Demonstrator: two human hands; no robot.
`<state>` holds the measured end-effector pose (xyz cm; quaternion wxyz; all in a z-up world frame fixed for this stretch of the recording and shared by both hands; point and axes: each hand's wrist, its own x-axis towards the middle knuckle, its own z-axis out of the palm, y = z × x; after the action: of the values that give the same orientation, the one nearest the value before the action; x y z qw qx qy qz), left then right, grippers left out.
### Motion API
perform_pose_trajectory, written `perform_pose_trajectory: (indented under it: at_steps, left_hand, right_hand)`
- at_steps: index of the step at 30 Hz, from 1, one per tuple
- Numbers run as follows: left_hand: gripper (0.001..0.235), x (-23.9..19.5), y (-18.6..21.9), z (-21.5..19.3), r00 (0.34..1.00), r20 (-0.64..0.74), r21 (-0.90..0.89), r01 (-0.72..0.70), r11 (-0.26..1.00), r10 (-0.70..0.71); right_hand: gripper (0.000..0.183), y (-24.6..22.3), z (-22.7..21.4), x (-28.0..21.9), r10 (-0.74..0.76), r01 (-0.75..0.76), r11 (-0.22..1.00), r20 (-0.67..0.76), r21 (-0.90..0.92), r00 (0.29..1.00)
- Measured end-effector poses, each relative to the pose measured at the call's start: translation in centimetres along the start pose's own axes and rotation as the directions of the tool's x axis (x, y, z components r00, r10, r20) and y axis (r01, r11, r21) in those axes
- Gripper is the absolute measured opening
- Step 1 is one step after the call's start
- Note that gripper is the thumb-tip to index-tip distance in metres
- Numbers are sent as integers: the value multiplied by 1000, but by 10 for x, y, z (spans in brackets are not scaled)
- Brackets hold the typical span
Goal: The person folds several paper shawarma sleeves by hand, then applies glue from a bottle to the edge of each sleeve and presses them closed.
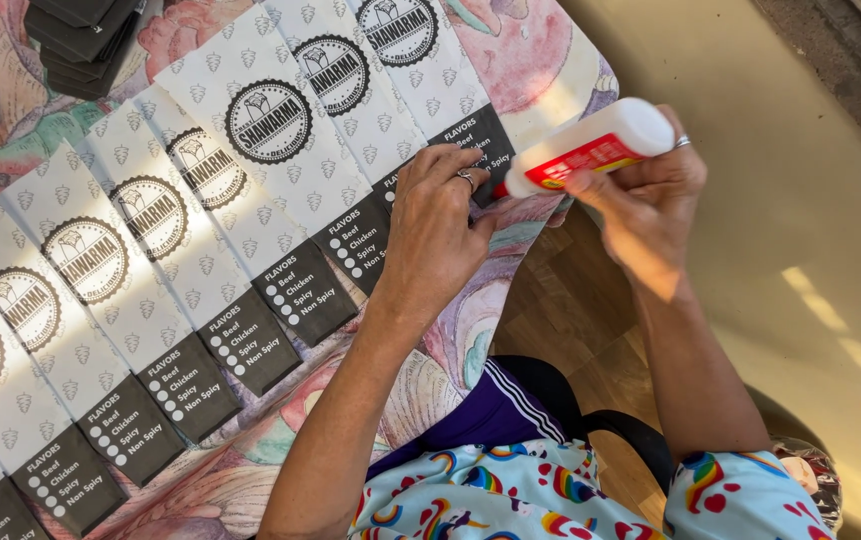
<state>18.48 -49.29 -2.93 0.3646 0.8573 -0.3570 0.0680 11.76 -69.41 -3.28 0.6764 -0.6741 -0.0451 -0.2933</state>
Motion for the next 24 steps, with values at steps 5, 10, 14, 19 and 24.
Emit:
perform_pose_trajectory:
  at_steps: [5, 10, 14, 19, 24]
  left_hand:
    - [40, -1, 3, -2, 1000, -2, -12, 12, 1000, -12]
    - [42, -1, 2, -1, 1000, 11, -2, 16, 1000, -16]
    - [38, -1, 2, 0, 1000, -2, 0, 7, 1000, -7]
    - [36, -1, 1, 1, 1000, 1, -7, 18, 1000, -18]
    - [44, 0, 1, 8, 997, -69, -13, 36, 999, -37]
  right_hand:
    - [40, 7, -5, -3, 16, -16, 998, -7, 53, 1000]
    - [30, 18, -27, -1, -4, 1, 1000, -149, -23, 989]
    - [36, 13, -7, -6, -48, 53, 993, -60, 101, 997]
    - [43, 10, -4, -6, 12, -11, 996, -19, 90, 1000]
    - [35, 18, -35, -1, 31, -21, 998, -153, 67, 988]
